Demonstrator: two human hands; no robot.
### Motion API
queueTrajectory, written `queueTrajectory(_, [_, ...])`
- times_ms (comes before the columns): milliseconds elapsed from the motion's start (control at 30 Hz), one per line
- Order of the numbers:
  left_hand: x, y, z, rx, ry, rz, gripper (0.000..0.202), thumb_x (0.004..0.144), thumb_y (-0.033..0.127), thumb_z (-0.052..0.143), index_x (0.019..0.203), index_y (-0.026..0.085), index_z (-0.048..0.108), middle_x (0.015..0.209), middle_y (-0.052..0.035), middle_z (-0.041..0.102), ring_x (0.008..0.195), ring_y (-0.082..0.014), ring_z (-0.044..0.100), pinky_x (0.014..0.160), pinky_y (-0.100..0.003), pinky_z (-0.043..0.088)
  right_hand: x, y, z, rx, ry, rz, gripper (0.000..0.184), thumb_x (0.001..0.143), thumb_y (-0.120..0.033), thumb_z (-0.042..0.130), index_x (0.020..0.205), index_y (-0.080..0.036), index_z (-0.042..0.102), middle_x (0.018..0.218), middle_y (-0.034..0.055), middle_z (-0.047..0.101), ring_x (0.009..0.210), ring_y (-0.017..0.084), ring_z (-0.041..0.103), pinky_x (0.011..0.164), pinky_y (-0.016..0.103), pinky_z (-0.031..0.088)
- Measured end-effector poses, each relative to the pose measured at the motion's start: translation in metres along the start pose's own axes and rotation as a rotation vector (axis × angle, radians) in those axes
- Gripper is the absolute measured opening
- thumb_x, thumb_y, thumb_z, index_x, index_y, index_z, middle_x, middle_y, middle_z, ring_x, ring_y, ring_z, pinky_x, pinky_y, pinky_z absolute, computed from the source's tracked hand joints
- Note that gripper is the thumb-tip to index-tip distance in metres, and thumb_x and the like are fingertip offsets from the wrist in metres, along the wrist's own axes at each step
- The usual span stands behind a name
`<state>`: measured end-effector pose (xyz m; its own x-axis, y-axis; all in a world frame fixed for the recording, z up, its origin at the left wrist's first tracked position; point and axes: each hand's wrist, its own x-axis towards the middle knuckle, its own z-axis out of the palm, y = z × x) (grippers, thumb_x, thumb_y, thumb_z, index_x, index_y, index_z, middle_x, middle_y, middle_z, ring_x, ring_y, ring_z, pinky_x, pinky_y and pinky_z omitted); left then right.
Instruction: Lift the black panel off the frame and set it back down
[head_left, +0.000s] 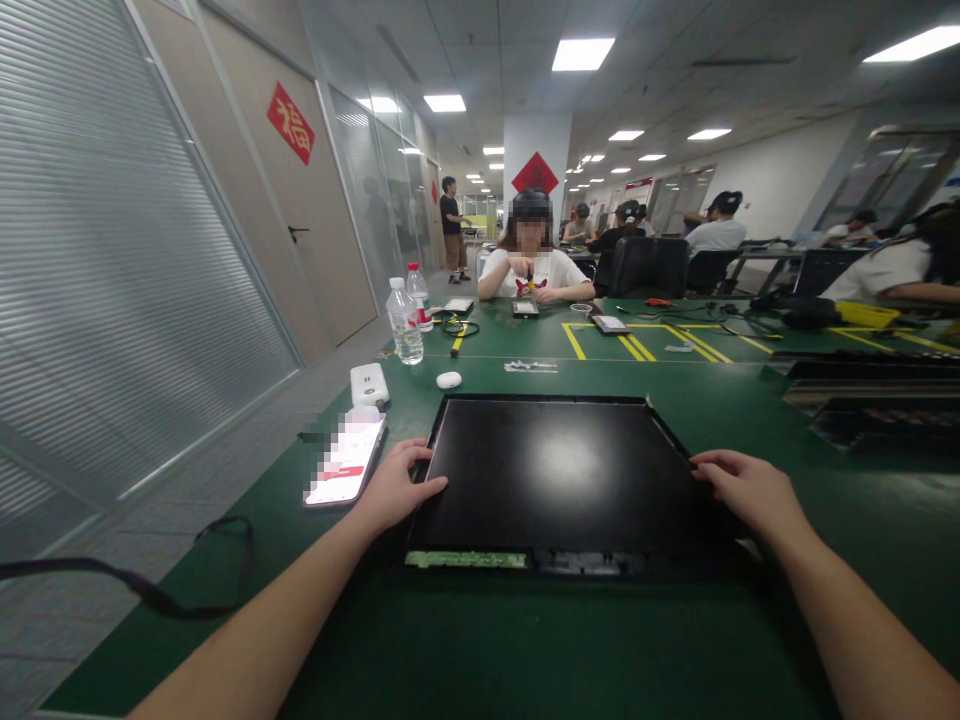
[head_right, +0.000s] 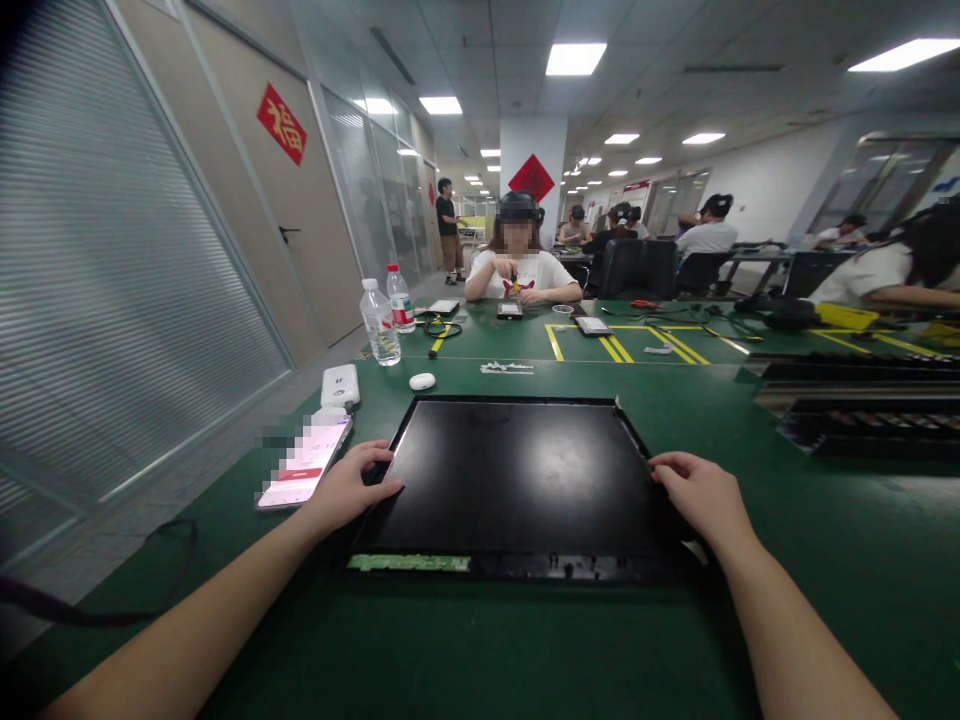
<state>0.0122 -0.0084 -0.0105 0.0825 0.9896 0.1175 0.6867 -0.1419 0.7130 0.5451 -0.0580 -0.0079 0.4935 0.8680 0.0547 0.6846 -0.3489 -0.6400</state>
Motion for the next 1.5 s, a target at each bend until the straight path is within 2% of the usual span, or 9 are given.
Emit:
queueTrajectory(233, [-0.004, 0.007, 0.000, 0.087, -0.020, 0.073, 0.046, 0.076, 0.049, 0.080, 0.112, 0.020, 0.077, 0.148, -0.0186, 0.064, 0.141, -0.0413, 0.061, 0.123, -0.058, 0.046, 0.002, 0.004, 0.003, 0.018, 0.055, -0.066, 0.033, 0.072, -0.050, 0.060, 0.085, -0.030, 0.082, 0.079, 0.0046, 0.081, 0.073, 0.027, 0.072, 0.074, 0.042, 0.053])
queueTrajectory(400, [-0.011, 0.018, -0.002, 0.170, -0.028, 0.178, 0.044, 0.083, 0.041, 0.075, 0.122, 0.021, 0.078, 0.151, -0.0197, 0.060, 0.145, -0.0420, 0.057, 0.124, -0.060, 0.043, 0.002, 0.004, 0.003, 0.005, 0.034, -0.027, 0.034, 0.071, -0.049, 0.060, 0.086, -0.029, 0.083, 0.083, 0.0049, 0.082, 0.073, 0.027, 0.072, 0.077, 0.042, 0.054])
queueTrajectory(533, [-0.021, 0.032, -0.013, 0.131, -0.234, 0.255, 0.049, 0.084, 0.045, 0.079, 0.129, 0.027, 0.079, 0.156, -0.0159, 0.060, 0.149, -0.0410, 0.053, 0.124, -0.060, 0.043, 0.002, 0.002, 0.002, 0.013, 0.023, -0.016, 0.035, 0.070, -0.049, 0.060, 0.086, -0.029, 0.083, 0.083, 0.0051, 0.082, 0.071, 0.027, 0.071, 0.077, 0.042, 0.054])
queueTrajectory(633, [-0.027, 0.042, -0.023, 0.083, -0.404, 0.284, 0.055, 0.077, 0.042, 0.087, 0.130, 0.032, 0.080, 0.159, -0.0126, 0.061, 0.148, -0.0395, 0.054, 0.124, -0.058, 0.044, 0.002, 0.000, 0.001, 0.017, 0.008, 0.003, 0.036, 0.070, -0.049, 0.059, 0.087, -0.028, 0.083, 0.085, 0.0056, 0.083, 0.068, 0.026, 0.070, 0.075, 0.042, 0.054])
queueTrajectory(733, [-0.030, 0.047, -0.030, 0.078, -0.483, 0.277, 0.053, 0.075, 0.040, 0.089, 0.127, 0.035, 0.083, 0.157, -0.0106, 0.063, 0.147, -0.0391, 0.055, 0.123, -0.058, 0.044, 0.000, -0.002, 0.001, 0.022, -0.007, 0.031, 0.037, 0.070, -0.046, 0.058, 0.088, -0.027, 0.083, 0.086, 0.0058, 0.083, 0.067, 0.025, 0.070, 0.075, 0.042, 0.054])
queueTrajectory(867, [-0.029, 0.048, -0.037, 0.099, -0.503, 0.281, 0.053, 0.072, 0.037, 0.090, 0.125, 0.039, 0.084, 0.160, -0.0074, 0.062, 0.150, -0.0399, 0.054, 0.124, -0.059, 0.042, -0.001, -0.003, 0.001, 0.041, -0.005, 0.032, 0.038, 0.070, -0.047, 0.058, 0.090, -0.026, 0.083, 0.086, 0.0060, 0.083, 0.066, 0.025, 0.070, 0.077, 0.042, 0.054])
queueTrajectory(1000, [-0.029, 0.049, -0.040, 0.098, -0.529, 0.277, 0.052, 0.075, 0.034, 0.087, 0.126, 0.041, 0.083, 0.161, -0.0049, 0.061, 0.150, -0.0372, 0.055, 0.122, -0.054, 0.046, 0.000, 0.000, 0.003, 0.014, 0.014, 0.013, 0.038, 0.070, -0.047, 0.058, 0.089, -0.027, 0.083, 0.088, 0.0056, 0.083, 0.070, 0.026, 0.071, 0.077, 0.042, 0.054])
queueTrajectory(1167, [-0.030, 0.050, -0.040, 0.114, -0.539, 0.310, 0.047, 0.077, 0.032, 0.086, 0.123, 0.041, 0.084, 0.162, -0.0035, 0.061, 0.149, -0.0353, 0.057, 0.122, -0.051, 0.047, 0.003, 0.004, 0.005, -0.004, 0.043, -0.060, 0.035, 0.069, -0.048, 0.060, 0.086, -0.029, 0.084, 0.083, 0.0053, 0.082, 0.075, 0.028, 0.072, 0.076, 0.042, 0.054])
queueTrajectory(1500, [-0.030, 0.047, -0.038, 0.101, -0.574, 0.357, 0.036, 0.082, 0.028, 0.081, 0.117, 0.037, 0.086, 0.163, -0.0047, 0.060, 0.149, -0.0357, 0.056, 0.120, -0.051, 0.048, 0.001, 0.001, 0.005, -0.025, 0.047, -0.028, 0.035, 0.069, -0.048, 0.060, 0.085, -0.029, 0.084, 0.081, 0.0050, 0.080, 0.075, 0.027, 0.072, 0.079, 0.043, 0.054])
